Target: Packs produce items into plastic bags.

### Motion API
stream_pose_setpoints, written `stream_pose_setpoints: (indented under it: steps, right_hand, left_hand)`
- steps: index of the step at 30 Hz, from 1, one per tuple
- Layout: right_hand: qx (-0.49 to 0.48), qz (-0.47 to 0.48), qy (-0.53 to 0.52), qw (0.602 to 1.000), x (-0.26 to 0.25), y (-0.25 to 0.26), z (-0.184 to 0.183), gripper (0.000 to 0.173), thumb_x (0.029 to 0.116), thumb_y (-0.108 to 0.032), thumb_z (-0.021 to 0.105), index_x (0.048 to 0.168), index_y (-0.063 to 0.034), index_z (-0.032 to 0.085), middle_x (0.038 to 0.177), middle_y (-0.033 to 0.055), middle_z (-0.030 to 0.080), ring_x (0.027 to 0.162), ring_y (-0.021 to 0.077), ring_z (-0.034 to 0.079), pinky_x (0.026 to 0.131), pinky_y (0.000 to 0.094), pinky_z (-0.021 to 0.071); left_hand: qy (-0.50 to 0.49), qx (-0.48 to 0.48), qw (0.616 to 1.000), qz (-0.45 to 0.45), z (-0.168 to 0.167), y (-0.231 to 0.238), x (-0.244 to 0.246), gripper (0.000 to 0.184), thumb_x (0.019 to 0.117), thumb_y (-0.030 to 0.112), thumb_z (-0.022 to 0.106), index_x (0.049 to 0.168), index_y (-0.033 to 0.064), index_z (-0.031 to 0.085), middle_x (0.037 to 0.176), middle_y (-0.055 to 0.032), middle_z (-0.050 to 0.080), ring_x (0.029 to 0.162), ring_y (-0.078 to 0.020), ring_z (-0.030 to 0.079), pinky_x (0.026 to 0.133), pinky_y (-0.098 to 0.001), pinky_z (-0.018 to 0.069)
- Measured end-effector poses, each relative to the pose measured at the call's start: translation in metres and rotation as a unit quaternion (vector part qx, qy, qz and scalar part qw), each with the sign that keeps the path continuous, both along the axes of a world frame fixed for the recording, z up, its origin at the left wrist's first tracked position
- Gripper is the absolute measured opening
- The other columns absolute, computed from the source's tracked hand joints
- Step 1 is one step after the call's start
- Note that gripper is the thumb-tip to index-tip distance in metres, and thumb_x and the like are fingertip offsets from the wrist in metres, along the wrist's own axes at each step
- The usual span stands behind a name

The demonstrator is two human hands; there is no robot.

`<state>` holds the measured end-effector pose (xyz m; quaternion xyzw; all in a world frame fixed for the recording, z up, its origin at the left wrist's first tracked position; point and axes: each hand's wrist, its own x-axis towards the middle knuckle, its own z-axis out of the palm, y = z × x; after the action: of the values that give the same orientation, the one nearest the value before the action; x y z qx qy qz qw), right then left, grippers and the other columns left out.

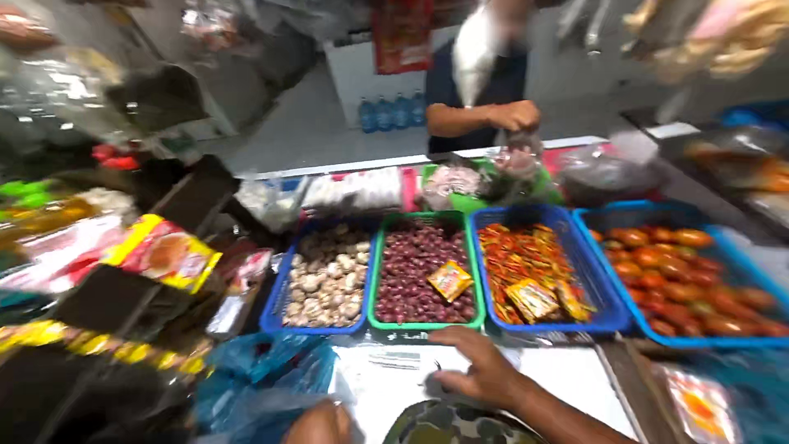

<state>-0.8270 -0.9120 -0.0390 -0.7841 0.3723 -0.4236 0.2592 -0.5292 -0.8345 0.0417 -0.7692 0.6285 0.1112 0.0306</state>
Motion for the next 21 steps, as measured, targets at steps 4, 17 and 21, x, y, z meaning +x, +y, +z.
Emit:
stream_pose_setpoints:
  steps: [4,17,21]
  right_hand:
    - [-0.041,0.156,0.047,0.986,0.029,0.016,0.035,0.079,0.0843,-0.038,0.083,0.151,-0.0137,0.05,0.159,0.0107,0.046,0.15,0.0273,0.039,0.12,0.0516,0.0386]
    - [-0.004,0.033,-0.06,0.998,-0.061,0.029,0.036,0.018,0.1029,-0.022,0.063,0.11,-0.011,0.076,0.093,0.0058,0.073,0.087,0.0139,0.07,0.079,0.034,0.0606]
    - [-0.021,-0.015,-0.111,0.993,-0.097,0.018,0.057,0.024,0.1009,-0.023,0.067,0.088,-0.003,0.072,0.081,0.0062,0.069,0.077,0.0116,0.066,0.072,0.0297,0.0571]
  left_hand:
    - [0.033,-0.027,0.988,-0.147,0.002,-0.025,-0.075,0.026,0.0899,0.031,0.066,0.082,0.008,0.075,0.078,-0.0141,0.072,0.076,-0.0369,0.073,0.064,-0.062,0.0561]
    - [0.483,-0.167,0.783,-0.354,-0.019,-0.079,-0.135,0.108,0.0747,0.071,0.078,0.152,0.0033,0.043,0.152,-0.0161,0.049,0.14,-0.0281,0.049,0.114,-0.0505,0.0451]
    - [0.55,0.001,0.737,-0.393,-0.03,-0.091,-0.151,0.025,0.0865,0.024,0.083,0.103,0.0071,0.074,0.092,-0.0007,0.075,0.083,-0.0103,0.071,0.077,-0.0316,0.0618]
